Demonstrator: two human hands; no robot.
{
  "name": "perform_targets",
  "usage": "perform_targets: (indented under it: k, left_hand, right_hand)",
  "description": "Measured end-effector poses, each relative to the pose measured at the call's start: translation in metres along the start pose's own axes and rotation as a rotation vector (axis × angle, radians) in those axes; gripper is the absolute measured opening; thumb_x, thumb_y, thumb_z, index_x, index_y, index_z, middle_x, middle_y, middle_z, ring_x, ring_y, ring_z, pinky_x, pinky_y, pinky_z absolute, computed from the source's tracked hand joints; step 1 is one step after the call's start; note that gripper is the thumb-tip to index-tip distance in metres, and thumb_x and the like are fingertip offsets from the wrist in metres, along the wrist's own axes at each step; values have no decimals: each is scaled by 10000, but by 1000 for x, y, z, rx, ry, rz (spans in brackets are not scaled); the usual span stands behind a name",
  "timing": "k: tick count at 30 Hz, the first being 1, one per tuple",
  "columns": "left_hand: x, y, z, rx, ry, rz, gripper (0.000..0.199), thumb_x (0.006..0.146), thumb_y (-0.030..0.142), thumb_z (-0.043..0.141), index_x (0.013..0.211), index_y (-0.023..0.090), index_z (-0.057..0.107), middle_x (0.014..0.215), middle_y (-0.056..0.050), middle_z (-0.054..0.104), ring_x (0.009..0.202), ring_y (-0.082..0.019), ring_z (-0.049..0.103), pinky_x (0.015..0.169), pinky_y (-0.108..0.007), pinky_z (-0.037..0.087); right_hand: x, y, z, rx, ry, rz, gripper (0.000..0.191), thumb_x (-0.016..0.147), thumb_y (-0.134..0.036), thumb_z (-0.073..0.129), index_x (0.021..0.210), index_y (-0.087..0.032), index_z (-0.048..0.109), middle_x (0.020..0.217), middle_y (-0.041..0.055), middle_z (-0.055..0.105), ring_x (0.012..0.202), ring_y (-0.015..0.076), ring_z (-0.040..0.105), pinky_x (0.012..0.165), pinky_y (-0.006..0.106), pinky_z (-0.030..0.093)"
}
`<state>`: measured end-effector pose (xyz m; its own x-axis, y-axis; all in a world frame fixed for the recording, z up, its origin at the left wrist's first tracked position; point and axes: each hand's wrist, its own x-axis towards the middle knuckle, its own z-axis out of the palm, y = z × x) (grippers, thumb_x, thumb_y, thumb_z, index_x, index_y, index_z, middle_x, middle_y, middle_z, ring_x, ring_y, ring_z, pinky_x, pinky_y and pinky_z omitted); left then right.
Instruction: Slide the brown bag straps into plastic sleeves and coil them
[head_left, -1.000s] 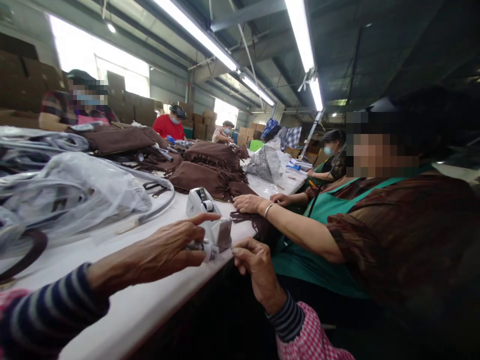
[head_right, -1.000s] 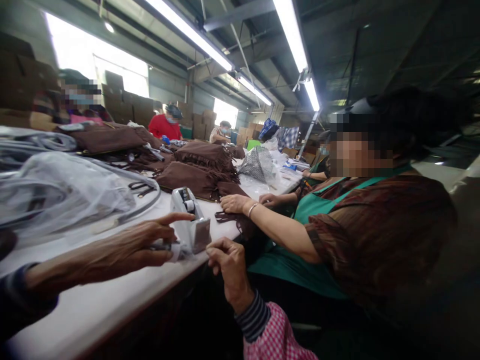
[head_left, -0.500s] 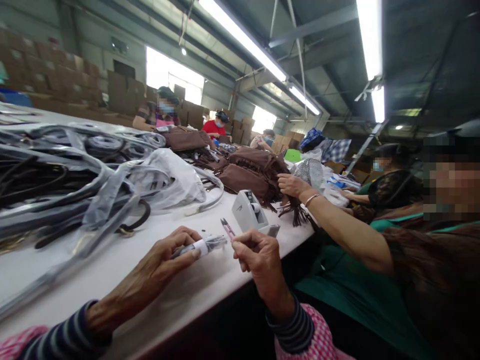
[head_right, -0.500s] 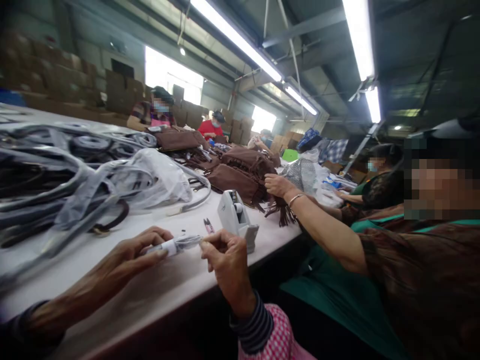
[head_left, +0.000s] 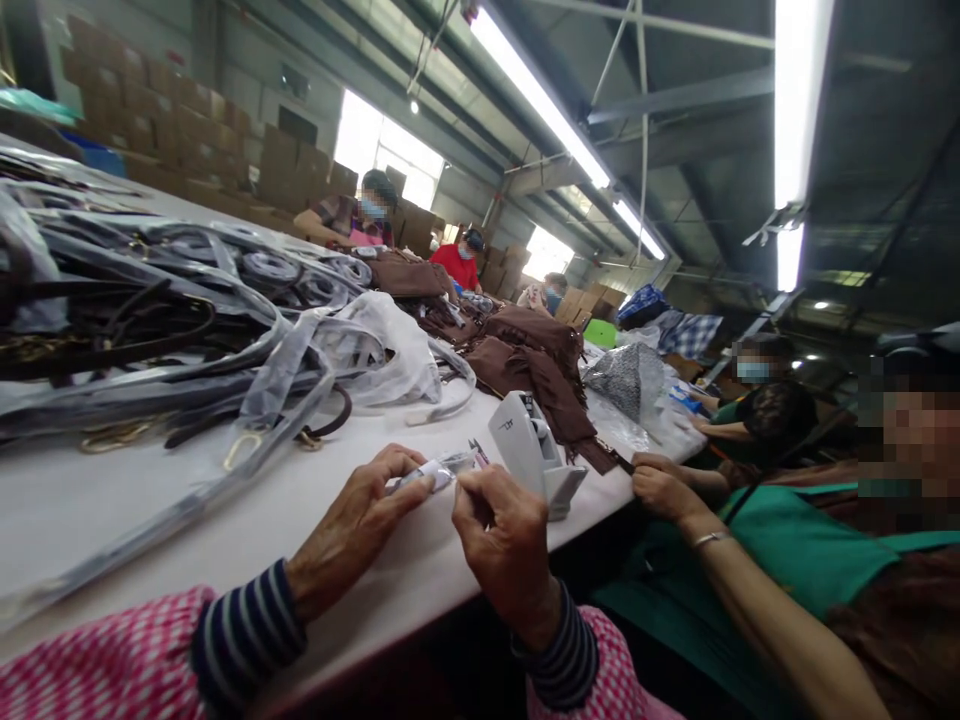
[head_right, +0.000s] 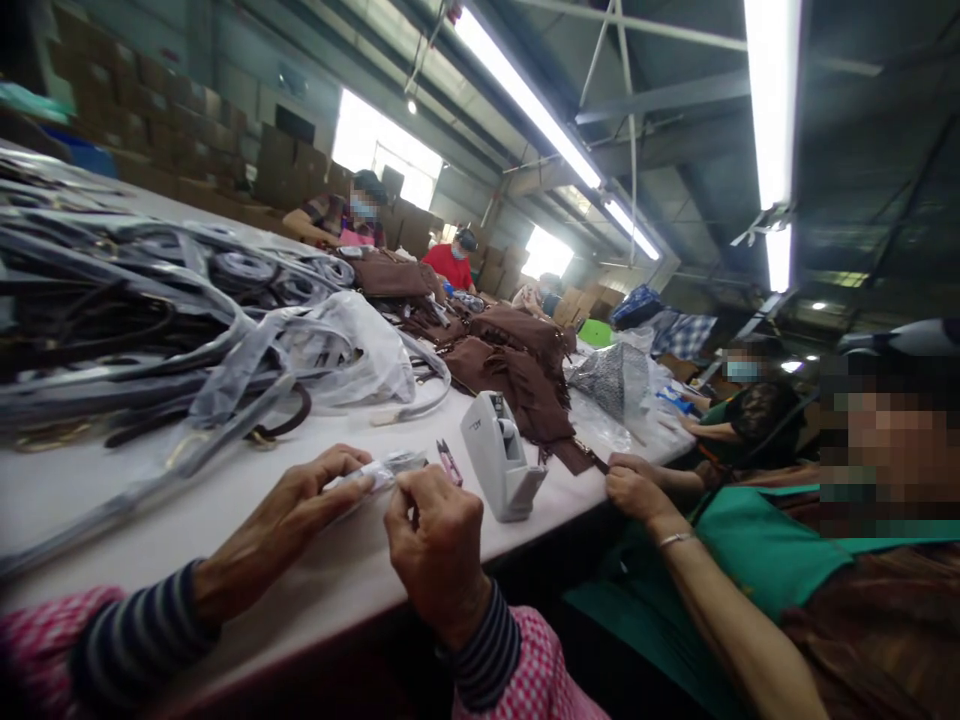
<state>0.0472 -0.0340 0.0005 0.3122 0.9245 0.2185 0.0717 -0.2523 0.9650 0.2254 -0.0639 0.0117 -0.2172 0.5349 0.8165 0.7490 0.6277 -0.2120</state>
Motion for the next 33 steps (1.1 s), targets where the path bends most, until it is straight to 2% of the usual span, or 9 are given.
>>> perform_targets:
  k: [6,11,18,24,29,33]
  left_hand:
    - [2,-1,1,-13,27,-11,384,915,553,556,869,193,683,1043,-60,685,964,-276,605,862,-375,461]
    - [2,-5,2,-30,40,-39,405,927,565,556,867,187,688,1025,-53,670,894,-249,590,792,-356,459]
    - [4,-7,2,-34,41,-36,376,928,536,565,866,184,681,1023,-52,663,902,-245,580,805,-355,454]
    - [3,-6,3,-31,49,-46,385,920,548,575,864,185,692,1019,-50,679,892,-246,589,791,-349,452]
    - [4,-4,3,-33,38,-16,383,925,549,586,841,191,694,1049,-47,694,955,-256,605,843,-352,443]
    - [4,-2,3,-28,46,-14,375,923,542,585,848,190,690,1034,-50,696,962,-265,605,870,-366,438]
  right_hand:
    - [-5,0,1,-163,-43,-133,210,938,-55,513,820,-207,599,668,22,587,627,180,590,606,291,444]
    - [-7,2,2,-221,-89,-154,208,964,-71,496,844,-212,592,702,31,593,685,200,595,684,318,478]
    - [-8,2,3,-278,-99,-177,225,970,-94,506,796,-203,600,733,61,590,732,227,559,699,360,477]
    - [-4,2,1,-306,-84,-218,206,970,-100,499,868,-195,650,824,97,614,842,261,553,739,409,525]
    - [-3,8,2,-231,-78,-333,218,952,-48,501,983,-177,675,1142,143,692,1030,279,585,901,454,560]
    - [1,16,2,-220,-142,-447,241,953,-24,502,995,-157,698,1091,126,730,1017,266,615,874,417,573]
